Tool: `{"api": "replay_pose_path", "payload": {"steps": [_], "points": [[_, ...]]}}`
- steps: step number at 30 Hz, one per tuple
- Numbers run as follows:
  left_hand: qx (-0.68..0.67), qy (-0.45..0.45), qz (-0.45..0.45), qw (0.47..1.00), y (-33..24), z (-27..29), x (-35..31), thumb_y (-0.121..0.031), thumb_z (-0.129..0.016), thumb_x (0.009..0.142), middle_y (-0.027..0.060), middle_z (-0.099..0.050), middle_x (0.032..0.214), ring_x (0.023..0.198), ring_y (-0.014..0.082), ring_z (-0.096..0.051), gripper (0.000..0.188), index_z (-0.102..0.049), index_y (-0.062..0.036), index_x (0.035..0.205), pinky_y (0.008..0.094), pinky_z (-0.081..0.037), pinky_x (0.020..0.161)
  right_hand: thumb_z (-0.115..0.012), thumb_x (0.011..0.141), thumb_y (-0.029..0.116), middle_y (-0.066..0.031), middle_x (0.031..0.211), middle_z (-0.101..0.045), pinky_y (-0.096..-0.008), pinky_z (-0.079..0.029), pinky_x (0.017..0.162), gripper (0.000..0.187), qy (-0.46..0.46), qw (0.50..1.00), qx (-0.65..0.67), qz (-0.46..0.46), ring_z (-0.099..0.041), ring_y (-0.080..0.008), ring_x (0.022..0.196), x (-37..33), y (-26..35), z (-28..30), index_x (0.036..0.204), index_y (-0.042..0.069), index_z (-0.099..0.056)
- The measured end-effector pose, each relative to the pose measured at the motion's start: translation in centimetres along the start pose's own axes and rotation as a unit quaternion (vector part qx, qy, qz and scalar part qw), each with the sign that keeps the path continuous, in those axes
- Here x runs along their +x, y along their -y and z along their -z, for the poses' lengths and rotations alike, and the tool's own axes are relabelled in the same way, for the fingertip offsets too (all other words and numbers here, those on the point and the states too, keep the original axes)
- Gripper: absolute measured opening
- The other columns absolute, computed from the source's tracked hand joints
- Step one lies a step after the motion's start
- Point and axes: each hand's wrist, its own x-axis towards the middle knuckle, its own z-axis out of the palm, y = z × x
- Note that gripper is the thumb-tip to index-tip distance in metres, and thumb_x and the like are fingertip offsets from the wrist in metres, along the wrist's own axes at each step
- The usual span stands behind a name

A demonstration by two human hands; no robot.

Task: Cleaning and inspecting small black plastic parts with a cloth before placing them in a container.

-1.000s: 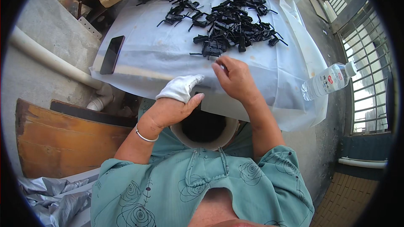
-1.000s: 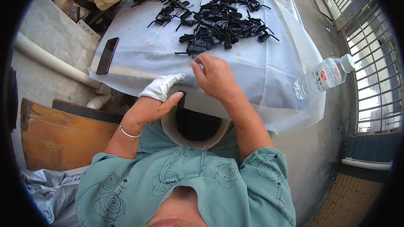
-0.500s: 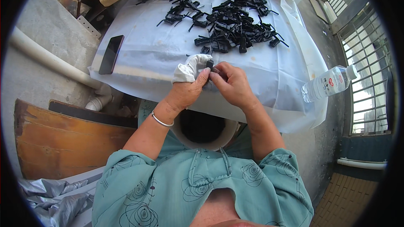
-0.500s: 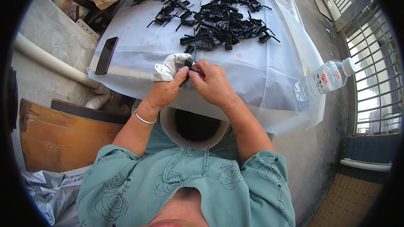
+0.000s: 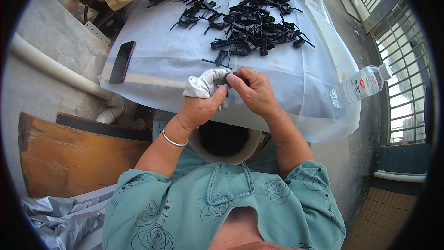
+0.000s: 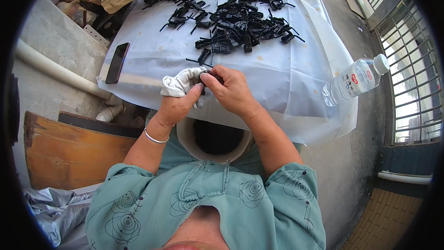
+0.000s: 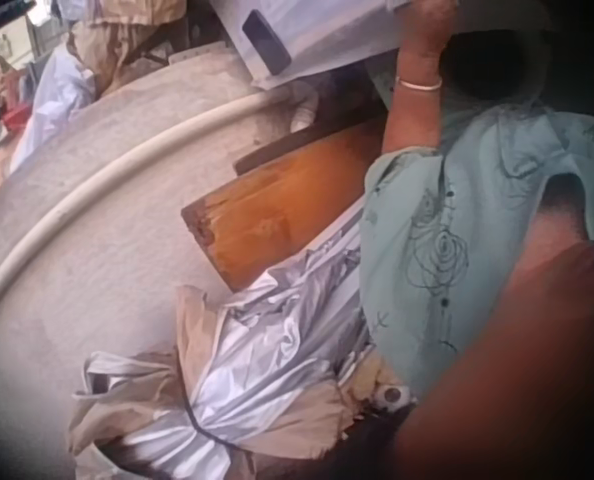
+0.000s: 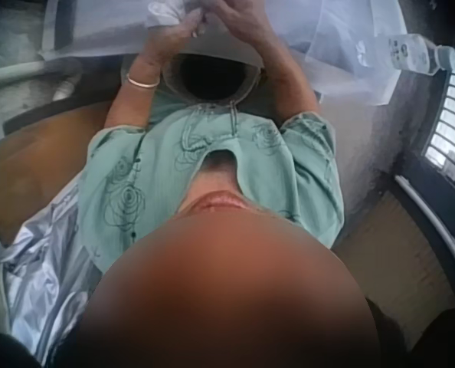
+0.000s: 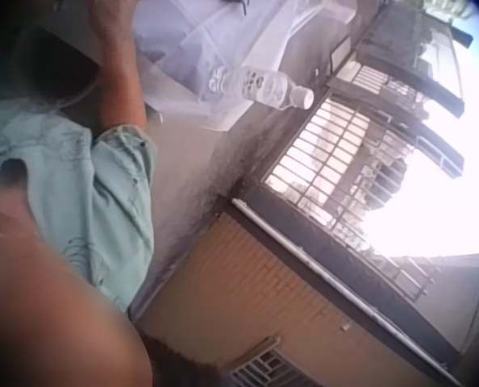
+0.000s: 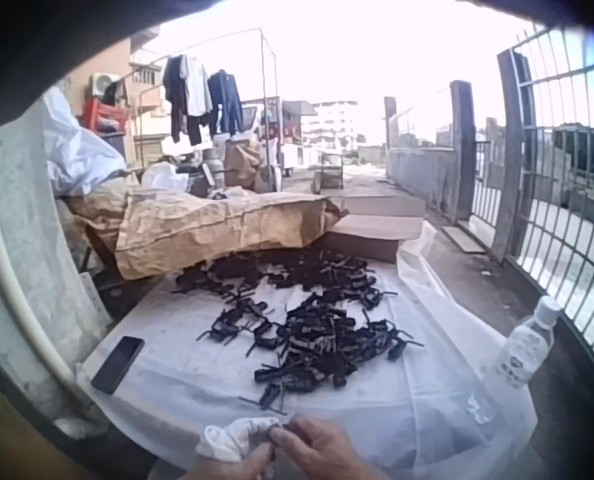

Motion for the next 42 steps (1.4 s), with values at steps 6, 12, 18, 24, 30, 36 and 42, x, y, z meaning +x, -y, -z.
{"api": "replay_pose_path", "payload": {"steps": [6, 12, 18, 24, 30, 36, 42], "points": [[0.128, -0.047, 0.027, 0.990, 0.0, -0.3, -0.1, -0.003, -0.057, 0.081, 0.0092, -0.062, 0.088, 0.070, 0.0099, -0.056, 0.025, -0.056, 0.0030, 0.105, 0.0233, -0.046, 0.061, -0.048, 0.093, 0.019, -0.0027, 0.060, -0.050, -0.0274, -0.039, 0.053, 0.026, 0.074, 0.985, -0.134, 0.079, -0.042, -0.0091, 0.058, -0.5, -0.3, -0.3, 0.078, -0.001, -0.055], [0.373, -0.078, -0.242, 0.893, -0.1, -0.6, 0.0, -0.002, -0.056, 0.080, 0.0172, -0.061, 0.088, 0.079, 0.0263, -0.060, 0.023, -0.056, 0.0036, 0.101, 0.0312, -0.048, 0.073, -0.047, 0.093, 0.017, -0.0017, 0.065, -0.053, -0.0254, -0.041, 0.057, 0.025, 0.028, 0.999, -0.044, -0.008, -0.045, -0.0083, 0.062, -0.7, -1.7, -1.6, 0.078, -0.001, -0.056], [0.078, -0.046, -0.050, 0.995, 0.0, 0.6, 0.2, -0.006, -0.050, 0.088, 0.0012, -0.053, 0.088, 0.070, 0.0106, -0.050, 0.028, -0.045, -0.0016, 0.115, 0.0234, -0.045, 0.065, -0.051, 0.091, 0.016, -0.0023, 0.066, -0.054, -0.0251, -0.041, 0.057, 0.021, 0.064, 0.997, -0.041, 0.022, -0.047, -0.0084, 0.061, -0.5, -0.1, 0.3, 0.083, -0.001, -0.058], [-0.004, -0.037, 0.045, 0.998, -1.1, 0.6, 0.1, -0.006, -0.043, 0.091, 0.0009, -0.052, 0.085, 0.061, 0.0025, -0.039, 0.030, -0.041, -0.0033, 0.121, 0.0162, -0.035, 0.052, -0.063, 0.080, 0.009, -0.0051, 0.064, -0.057, -0.0249, -0.041, 0.053, 0.013, 0.078, 0.982, -0.123, 0.118, -0.047, -0.0107, 0.054, -0.4, -0.5, 1.0, 0.090, 0.000, -0.062], [0.099, 0.044, -0.088, 0.990, 0.4, 1.0, 0.5, -0.013, -0.044, 0.087, 0.0039, -0.049, 0.093, 0.071, 0.0065, -0.042, 0.037, -0.041, -0.0009, 0.122, 0.0203, -0.039, 0.063, -0.067, 0.078, 0.009, 0.0037, 0.062, -0.050, -0.0199, -0.036, 0.051, 0.010, 0.093, 0.995, -0.014, 0.006, -0.041, -0.0035, 0.055, -0.5, 0.0, 0.3, 0.083, 0.002, -0.062], [-0.086, 0.114, 0.077, 0.987, -2.0, 1.2, -0.1, -0.017, -0.047, 0.085, 0.0022, -0.048, 0.096, 0.079, 0.0070, -0.042, 0.039, -0.042, -0.0007, 0.120, 0.0208, -0.038, 0.070, -0.071, 0.078, 0.016, 0.0028, 0.058, -0.044, -0.0232, -0.035, 0.049, 0.021, 0.076, 0.997, 0.007, 0.029, -0.038, -0.0055, 0.055, -0.6, -0.1, 0.5, 0.076, 0.001, -0.056], [-0.028, 0.114, 0.040, 0.992, -1.9, 0.8, -0.3, -0.007, -0.042, 0.084, 0.0031, -0.050, 0.098, 0.077, 0.0035, -0.042, 0.032, -0.045, -0.0003, 0.116, 0.0166, -0.036, 0.065, -0.067, 0.082, 0.017, -0.0003, 0.058, -0.047, -0.0246, -0.037, 0.051, 0.020, 0.023, 0.997, 0.071, 0.009, -0.040, -0.0065, 0.056, -0.9, -0.3, -0.7, 0.079, 0.000, -0.057]]}}
